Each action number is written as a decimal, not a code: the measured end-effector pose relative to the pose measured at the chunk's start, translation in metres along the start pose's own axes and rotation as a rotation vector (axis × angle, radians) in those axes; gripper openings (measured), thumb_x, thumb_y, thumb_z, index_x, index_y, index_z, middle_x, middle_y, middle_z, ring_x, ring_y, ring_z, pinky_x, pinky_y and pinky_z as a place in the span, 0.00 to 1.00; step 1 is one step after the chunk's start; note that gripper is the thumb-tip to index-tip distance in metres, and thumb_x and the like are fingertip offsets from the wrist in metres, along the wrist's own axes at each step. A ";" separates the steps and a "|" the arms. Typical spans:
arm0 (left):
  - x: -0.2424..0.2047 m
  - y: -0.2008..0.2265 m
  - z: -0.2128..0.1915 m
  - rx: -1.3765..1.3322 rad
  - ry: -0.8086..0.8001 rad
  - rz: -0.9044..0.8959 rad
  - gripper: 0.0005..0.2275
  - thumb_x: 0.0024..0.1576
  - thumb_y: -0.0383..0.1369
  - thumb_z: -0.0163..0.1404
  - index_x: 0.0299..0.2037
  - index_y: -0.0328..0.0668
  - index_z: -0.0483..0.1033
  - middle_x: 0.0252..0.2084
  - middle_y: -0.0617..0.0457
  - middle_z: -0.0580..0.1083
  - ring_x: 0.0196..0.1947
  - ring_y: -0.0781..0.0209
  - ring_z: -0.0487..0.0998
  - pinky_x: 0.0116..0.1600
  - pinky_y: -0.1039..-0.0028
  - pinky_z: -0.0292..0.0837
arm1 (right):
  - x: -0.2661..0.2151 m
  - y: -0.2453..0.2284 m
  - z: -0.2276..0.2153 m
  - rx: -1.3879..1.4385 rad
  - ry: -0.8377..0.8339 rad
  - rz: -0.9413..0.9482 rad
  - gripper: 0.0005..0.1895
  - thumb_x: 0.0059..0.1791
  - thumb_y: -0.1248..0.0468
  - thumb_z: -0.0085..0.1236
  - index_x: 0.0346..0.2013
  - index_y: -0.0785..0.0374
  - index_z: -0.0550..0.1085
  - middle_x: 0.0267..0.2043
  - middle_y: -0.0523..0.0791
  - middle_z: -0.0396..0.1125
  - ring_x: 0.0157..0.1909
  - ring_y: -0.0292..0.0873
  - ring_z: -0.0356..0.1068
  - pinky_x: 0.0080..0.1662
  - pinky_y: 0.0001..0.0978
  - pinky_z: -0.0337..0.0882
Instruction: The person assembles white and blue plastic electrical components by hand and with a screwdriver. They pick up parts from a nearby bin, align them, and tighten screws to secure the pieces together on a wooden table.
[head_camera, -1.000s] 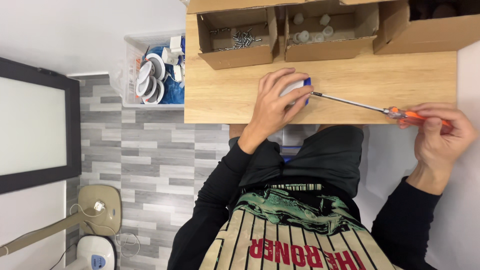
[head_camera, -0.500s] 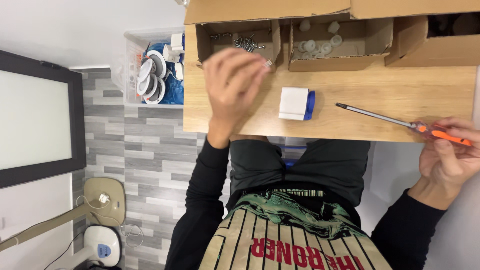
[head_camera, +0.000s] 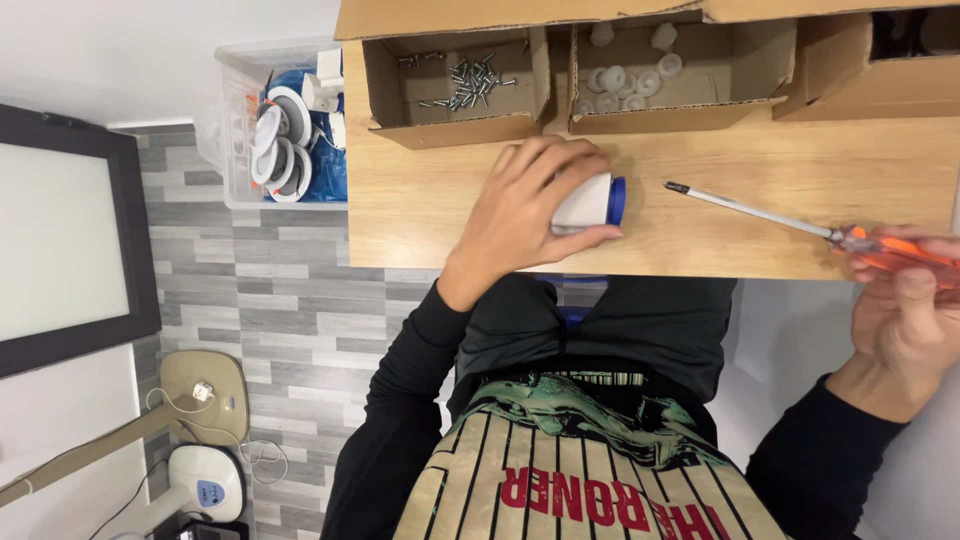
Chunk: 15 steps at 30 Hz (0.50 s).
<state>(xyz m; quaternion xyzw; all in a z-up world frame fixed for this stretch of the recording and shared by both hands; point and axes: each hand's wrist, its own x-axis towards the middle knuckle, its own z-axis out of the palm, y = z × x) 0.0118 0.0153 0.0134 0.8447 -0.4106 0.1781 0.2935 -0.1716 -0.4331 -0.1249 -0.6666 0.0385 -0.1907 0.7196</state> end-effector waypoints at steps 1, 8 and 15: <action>-0.002 0.002 0.001 -0.002 -0.074 -0.039 0.30 0.64 0.61 0.55 0.62 0.44 0.77 0.60 0.51 0.78 0.58 0.52 0.76 0.57 0.62 0.72 | 0.000 -0.006 0.005 0.010 -0.041 -0.012 0.15 0.70 0.53 0.51 0.69 0.51 0.65 0.70 0.52 0.63 0.49 0.49 0.66 0.78 0.68 0.77; -0.006 0.004 0.006 0.044 -0.079 -0.053 0.28 0.63 0.62 0.57 0.59 0.49 0.78 0.58 0.54 0.78 0.52 0.53 0.83 0.53 0.63 0.75 | -0.002 0.011 -0.011 0.070 0.059 0.081 0.18 0.71 0.48 0.49 0.72 0.50 0.67 0.69 0.50 0.65 0.48 0.47 0.67 0.86 0.62 0.77; -0.007 0.009 0.004 -0.058 -0.090 -0.032 0.24 0.69 0.51 0.58 0.64 0.41 0.73 0.67 0.43 0.71 0.64 0.42 0.75 0.66 0.53 0.80 | -0.002 -0.005 0.003 0.062 0.108 0.188 0.19 0.69 0.44 0.52 0.69 0.49 0.68 0.64 0.50 0.69 0.44 0.46 0.69 0.75 0.56 0.83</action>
